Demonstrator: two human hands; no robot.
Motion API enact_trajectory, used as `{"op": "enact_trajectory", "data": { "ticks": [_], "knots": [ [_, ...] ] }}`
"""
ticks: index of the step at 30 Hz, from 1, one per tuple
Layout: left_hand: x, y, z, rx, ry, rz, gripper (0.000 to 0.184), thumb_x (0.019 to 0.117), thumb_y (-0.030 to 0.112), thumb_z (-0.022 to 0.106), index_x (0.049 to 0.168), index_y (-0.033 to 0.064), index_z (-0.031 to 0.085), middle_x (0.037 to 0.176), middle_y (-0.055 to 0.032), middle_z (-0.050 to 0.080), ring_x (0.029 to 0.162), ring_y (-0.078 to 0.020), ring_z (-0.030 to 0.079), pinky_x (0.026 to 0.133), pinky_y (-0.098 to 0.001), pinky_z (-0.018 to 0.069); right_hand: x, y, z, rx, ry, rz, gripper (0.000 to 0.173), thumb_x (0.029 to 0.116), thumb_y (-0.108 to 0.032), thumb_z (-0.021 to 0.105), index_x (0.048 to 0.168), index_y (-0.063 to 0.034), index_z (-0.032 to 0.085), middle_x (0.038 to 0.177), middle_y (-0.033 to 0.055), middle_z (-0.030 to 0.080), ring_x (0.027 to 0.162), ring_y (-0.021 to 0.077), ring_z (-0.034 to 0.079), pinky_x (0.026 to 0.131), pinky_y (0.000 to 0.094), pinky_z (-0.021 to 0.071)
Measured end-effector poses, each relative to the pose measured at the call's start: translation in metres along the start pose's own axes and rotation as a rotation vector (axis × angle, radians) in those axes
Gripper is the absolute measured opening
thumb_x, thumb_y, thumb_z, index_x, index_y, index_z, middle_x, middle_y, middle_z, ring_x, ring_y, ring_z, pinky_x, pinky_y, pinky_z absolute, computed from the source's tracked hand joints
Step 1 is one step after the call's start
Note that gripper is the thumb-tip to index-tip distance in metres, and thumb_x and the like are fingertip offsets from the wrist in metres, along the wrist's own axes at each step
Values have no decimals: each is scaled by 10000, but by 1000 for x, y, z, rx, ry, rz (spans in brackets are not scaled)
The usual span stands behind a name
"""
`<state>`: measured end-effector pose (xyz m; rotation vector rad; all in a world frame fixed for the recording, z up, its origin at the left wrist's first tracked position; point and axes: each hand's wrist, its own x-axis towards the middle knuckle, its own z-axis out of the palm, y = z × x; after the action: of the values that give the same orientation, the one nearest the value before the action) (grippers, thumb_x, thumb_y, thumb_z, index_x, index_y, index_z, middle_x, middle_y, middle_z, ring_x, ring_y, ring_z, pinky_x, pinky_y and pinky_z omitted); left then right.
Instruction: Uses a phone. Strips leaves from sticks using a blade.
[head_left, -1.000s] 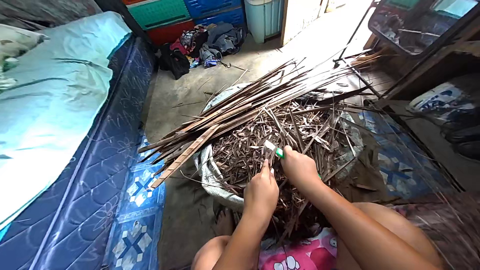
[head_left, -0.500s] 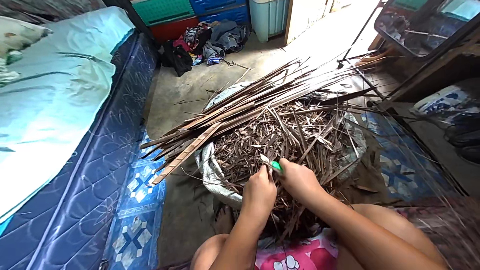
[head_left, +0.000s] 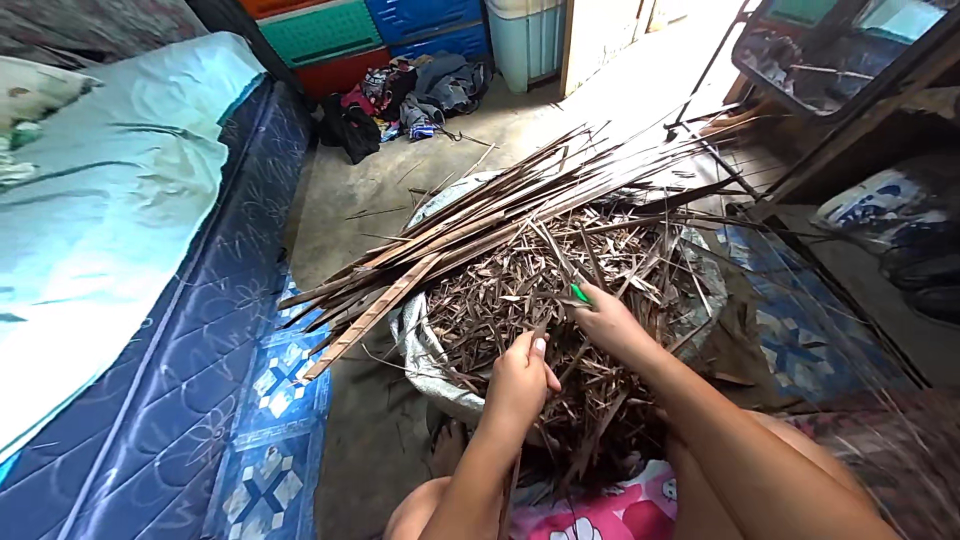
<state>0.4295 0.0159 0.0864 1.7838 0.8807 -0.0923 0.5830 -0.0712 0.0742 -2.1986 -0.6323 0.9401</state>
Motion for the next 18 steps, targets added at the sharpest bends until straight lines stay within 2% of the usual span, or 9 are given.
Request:
{"op": "enact_trajectory", "data": {
  "ticks": [2, 3, 5, 8, 10, 12, 14, 16, 18],
  "knots": [
    [0, 3, 1, -47, -37, -20, 356, 1131, 229, 362, 1315, 21, 586, 664, -12, 614, 460, -62, 485, 481, -235, 430, 0, 3, 15, 282, -95, -57, 229, 1091, -249, 503, 1201, -62, 576, 765, 13, 493, 599, 109, 468, 571, 300, 423],
    [0, 3, 2, -52, -53, -30, 348, 1128, 237, 381, 1295, 18, 593, 685, -30, 615, 467, -76, 504, 489, -247, 455, -1, 3, 20, 422, -136, -53, 188, 1087, -207, 499, 1189, -65, 568, 701, -23, 453, 528, 72, 421, 503, 250, 383],
    [-3, 4, 4, -47, -99, -58, 321, 1112, 244, 439, 1288, 31, 602, 723, -46, 621, 481, -91, 538, 509, -262, 501, 0, 2, 23, 578, -137, -25, 129, 1074, -131, 467, 1143, -67, 556, 652, -46, 417, 481, 53, 378, 456, 218, 339],
    [-7, 8, 5, -50, -202, -108, 278, 1107, 215, 452, 1293, 51, 578, 772, -15, 692, 484, -57, 565, 504, -222, 505, 13, 11, 13, 568, 48, -20, 201, 1100, -195, 459, 1171, -53, 583, 649, -37, 417, 478, 61, 377, 459, 229, 352],
    [-8, 6, 9, -79, -175, -96, 337, 1124, 231, 407, 1348, 40, 571, 741, -7, 686, 457, -47, 513, 475, -214, 454, 19, 18, 1, 365, 104, 12, 310, 1097, -306, 504, 1292, -72, 557, 793, 32, 518, 598, 118, 473, 567, 305, 427],
    [-3, 2, 8, -48, -115, -90, 386, 1132, 263, 376, 1387, 40, 562, 723, -14, 666, 457, -63, 495, 480, -235, 444, 11, 11, -5, 194, 59, 84, 401, 1056, -302, 555, 1370, -62, 491, 971, 112, 608, 768, 198, 574, 707, 412, 482],
    [4, -2, 4, 33, -67, -79, 406, 1135, 293, 351, 1354, 36, 576, 761, -44, 645, 501, -107, 523, 528, -287, 481, -5, -1, -1, 38, -23, 77, 350, 1012, -199, 550, 1323, -42, 515, 1014, 142, 623, 844, 243, 617, 745, 459, 504],
    [8, -3, 0, 111, -16, -80, 420, 1136, 306, 340, 1291, 20, 605, 810, -89, 647, 593, -171, 580, 617, -359, 521, -23, -10, 8, -113, -114, -28, 316, 1033, -143, 505, 1314, -10, 556, 1130, 191, 634, 1011, 310, 641, 873, 507, 514],
    [8, 1, -4, 182, 15, -106, 384, 1133, 267, 340, 1161, -6, 609, 852, -133, 626, 711, -239, 628, 715, -433, 538, -43, -17, 20, -301, -187, -119, 383, 1101, -196, 429, 1443, -39, 501, 1253, 226, 638, 1150, 375, 647, 978, 552, 510]
  ]
}}
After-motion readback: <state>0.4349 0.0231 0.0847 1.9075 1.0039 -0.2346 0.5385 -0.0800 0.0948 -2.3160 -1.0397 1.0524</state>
